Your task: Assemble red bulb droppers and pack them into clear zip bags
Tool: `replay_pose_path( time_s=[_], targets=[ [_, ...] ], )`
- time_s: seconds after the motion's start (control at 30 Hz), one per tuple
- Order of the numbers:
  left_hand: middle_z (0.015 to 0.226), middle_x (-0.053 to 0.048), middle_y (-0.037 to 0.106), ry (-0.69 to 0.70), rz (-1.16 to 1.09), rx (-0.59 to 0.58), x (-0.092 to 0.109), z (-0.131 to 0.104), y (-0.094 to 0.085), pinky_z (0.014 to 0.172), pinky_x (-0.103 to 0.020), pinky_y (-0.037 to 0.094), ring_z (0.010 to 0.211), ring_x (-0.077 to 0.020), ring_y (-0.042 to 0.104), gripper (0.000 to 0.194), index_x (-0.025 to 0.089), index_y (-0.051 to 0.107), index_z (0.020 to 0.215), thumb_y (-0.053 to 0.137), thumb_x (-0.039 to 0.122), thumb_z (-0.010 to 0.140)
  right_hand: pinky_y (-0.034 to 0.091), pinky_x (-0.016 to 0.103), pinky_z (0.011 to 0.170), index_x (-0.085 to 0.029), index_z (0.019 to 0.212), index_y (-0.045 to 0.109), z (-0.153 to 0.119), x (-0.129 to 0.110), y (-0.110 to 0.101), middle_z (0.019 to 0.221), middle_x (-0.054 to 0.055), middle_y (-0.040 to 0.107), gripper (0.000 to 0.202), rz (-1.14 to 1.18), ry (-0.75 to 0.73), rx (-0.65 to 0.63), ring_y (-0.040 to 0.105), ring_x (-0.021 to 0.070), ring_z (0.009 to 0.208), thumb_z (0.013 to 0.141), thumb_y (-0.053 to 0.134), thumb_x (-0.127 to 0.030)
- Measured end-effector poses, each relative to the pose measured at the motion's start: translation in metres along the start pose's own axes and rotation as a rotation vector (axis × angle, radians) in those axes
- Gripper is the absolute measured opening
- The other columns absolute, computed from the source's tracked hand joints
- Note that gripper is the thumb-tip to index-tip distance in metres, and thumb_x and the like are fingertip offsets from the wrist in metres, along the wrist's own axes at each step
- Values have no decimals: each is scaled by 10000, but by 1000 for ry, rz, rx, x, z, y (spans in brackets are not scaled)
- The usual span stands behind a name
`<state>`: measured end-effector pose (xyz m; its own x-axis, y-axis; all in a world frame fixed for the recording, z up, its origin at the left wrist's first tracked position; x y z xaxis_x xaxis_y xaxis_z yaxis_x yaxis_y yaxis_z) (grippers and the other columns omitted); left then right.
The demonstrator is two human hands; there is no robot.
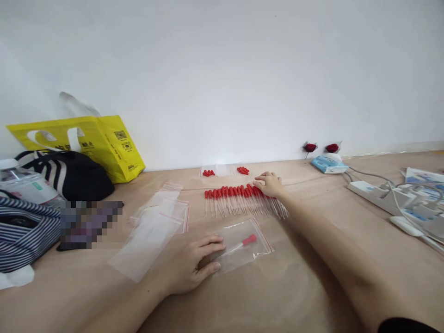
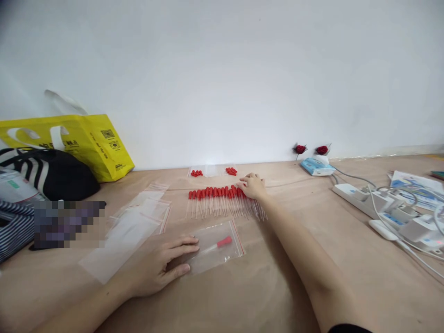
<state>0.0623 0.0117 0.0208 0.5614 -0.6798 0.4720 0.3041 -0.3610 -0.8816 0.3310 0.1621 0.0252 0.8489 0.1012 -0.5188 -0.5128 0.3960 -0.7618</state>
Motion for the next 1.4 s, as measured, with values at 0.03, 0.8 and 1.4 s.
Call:
replay_pose_path(
  time_s=[0.03,0.8,1.4],
  targets=[
    [1275,-15,467,-3,-4,-2,-1,0,0,968,-392,363,1165,-212,427,347,298,499,1180,452,351,841,280,462,839,-246,816,684,3,0,4,1042,92,577,221,11,-1,-15,419,292,1026,714,565,-402],
    [1275,-24,476,0,38,15,-1,4,-1,1000,-405,317,1186,-208,407,404,267,450,1224,458,371,833,420,243,509,-201,675,513,-112,39,-30,626,-9,586,336,1129,334,46,516,102,520,638,641,-509],
    [1323,-46,415,-75,63,-9,-3,5,0,994,-401,317,1206,-228,378,502,239,353,1285,447,417,825,476,217,610,-182,857,593,-150,-30,7,766,-13,651,324,1216,283,-483,592,74,599,580,733,-274]
  ],
)
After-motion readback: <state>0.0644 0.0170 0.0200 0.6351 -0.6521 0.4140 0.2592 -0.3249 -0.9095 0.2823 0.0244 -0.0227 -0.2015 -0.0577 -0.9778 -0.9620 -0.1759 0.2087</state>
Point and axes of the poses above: each hand's wrist, its own z-axis towards the middle knuckle, its own y-axis out of the palm, x = y × z, the point moved 7 cm from there along z, towards the middle knuckle
